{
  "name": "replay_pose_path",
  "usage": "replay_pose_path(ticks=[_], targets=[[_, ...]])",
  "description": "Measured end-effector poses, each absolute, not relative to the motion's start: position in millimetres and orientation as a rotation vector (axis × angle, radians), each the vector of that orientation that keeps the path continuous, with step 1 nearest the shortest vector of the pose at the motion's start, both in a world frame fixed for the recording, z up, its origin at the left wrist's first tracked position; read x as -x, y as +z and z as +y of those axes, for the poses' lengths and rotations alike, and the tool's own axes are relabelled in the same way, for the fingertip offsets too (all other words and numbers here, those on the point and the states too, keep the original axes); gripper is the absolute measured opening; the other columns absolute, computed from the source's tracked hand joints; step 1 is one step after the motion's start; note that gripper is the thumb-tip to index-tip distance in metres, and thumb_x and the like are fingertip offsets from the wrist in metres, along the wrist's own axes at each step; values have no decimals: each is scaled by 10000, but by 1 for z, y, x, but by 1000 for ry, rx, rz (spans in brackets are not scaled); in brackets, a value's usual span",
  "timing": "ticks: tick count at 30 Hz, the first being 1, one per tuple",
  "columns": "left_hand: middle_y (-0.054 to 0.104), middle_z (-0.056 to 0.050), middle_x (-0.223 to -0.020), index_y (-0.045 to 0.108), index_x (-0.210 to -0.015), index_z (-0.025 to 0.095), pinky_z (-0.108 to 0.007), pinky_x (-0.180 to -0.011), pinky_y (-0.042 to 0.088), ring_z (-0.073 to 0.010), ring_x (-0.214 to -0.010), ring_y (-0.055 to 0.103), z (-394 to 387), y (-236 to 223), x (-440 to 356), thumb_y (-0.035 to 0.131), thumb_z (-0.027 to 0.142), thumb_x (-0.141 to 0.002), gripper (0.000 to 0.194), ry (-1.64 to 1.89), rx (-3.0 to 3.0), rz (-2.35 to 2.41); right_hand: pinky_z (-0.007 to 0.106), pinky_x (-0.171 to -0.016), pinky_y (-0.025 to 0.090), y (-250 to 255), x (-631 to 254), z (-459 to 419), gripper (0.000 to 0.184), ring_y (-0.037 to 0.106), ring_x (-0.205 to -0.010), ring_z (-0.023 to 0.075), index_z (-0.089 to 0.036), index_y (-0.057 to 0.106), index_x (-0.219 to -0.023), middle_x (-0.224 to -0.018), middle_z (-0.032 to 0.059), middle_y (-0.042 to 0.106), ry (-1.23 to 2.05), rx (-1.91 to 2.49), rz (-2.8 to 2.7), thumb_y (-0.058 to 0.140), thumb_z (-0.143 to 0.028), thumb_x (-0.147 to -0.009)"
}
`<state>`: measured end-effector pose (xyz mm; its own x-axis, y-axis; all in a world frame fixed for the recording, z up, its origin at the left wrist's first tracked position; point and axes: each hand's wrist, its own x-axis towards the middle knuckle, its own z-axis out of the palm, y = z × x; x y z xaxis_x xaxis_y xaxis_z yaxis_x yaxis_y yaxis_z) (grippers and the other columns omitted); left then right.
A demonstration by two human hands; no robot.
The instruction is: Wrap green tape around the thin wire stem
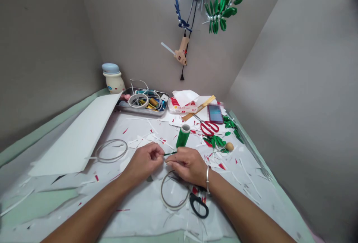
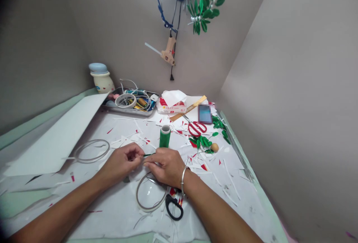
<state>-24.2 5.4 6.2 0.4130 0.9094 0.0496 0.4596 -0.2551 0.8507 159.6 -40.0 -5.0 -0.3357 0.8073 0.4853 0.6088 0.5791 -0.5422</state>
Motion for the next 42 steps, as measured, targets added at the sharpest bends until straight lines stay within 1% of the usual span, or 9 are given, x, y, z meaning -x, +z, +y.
replay_pose_path(ticks=[7, 12, 18, 25, 28, 32, 35, 39, 42], targets=[[554, 25, -587, 614, -716, 153, -196, -495, 362, -96, -538, 473, 3, 6, 22, 538, 211, -680, 102, 680, -1878, 1115, 255, -624, 358, -2, -164, -33, 161, 462, -646, 127, -221, 739, -851, -597, -15, 466, 345, 1152, -1973, 597, -296, -853], [580, 16, -610, 624, -745, 152, -201, -494, 369, -102, -545, 488, 5, 5, 22, 543, 234, -684, 131, 766, -1797, 1174, 284, -681, 339, -2, -167, -31, 148, 465, -671, 132, -240, 741, -837, -601, -19, 472, 349, 1222, -1938, 611, -309, -848], [628, -5, -675, 639, -796, 160, -237, -539, 427, -125, -570, 541, 8, 2, 23, 541, 317, -741, 193, 787, -1770, 1180, 297, -696, 323, 2, -167, -34, 122, 449, -683, 138, -246, 739, -824, -595, -18, 474, 366, 1225, -2008, 627, -293, -835], [658, -29, -791, 702, -804, 182, -249, -668, 435, -146, -726, 569, 6, 4, 22, 538, 283, -762, 197, 709, -2012, 1037, 299, -692, 327, 3, -173, -31, 147, 448, -677, 137, -248, 736, -817, -597, -18, 475, 357, 1238, -1976, 607, -310, -853], [645, -27, -788, 708, -819, 185, -239, -664, 429, -138, -720, 558, 6, 2, 21, 542, 272, -763, 195, 645, -1991, 979, 290, -694, 349, 3, -176, -29, 167, 456, -662, 132, -227, 729, -792, -587, -20, 470, 396, 1246, -1924, 601, -314, -856], [623, -16, -748, 706, -803, 177, -213, -575, 397, -111, -631, 514, 2, 3, 20, 557, 273, -759, 183, 576, -1891, 890, 264, -652, 382, -1, -179, -26, 195, 480, -643, 128, -208, 724, -789, -604, -12, 510, 563, 1234, -1854, 591, -332, -858], [618, -8, -686, 687, -811, 162, -217, -570, 405, -112, -609, 524, 0, 7, 20, 583, 308, -754, 188, 583, -1744, 873, 253, -636, 406, -7, -179, -24, 216, 527, -660, 131, -202, 719, -807, -663, 4, 589, 645, 1243, -1798, 572, -348, -868], [641, -4, -669, 673, -854, 158, -238, -623, 446, -130, -640, 573, 2, 11, 22, 613, 356, -747, 233, 735, -1577, 958, 279, -720, 409, -13, -172, -26, 182, 567, -714, 140, -213, 722, -828, -736, 13, 674, 519, 1258, -1898, 559, -280, -875], [666, -11, -715, 680, -873, 160, -249, -640, 457, -136, -645, 588, 4, 12, 22, 615, 352, -745, 240, 829, -1570, 1096, 292, -748, 376, -12, -165, -31, 154, 557, -701, 131, -225, 719, -833, -742, 5, 686, 370, 1254, -2063, 569, -235, -865]])
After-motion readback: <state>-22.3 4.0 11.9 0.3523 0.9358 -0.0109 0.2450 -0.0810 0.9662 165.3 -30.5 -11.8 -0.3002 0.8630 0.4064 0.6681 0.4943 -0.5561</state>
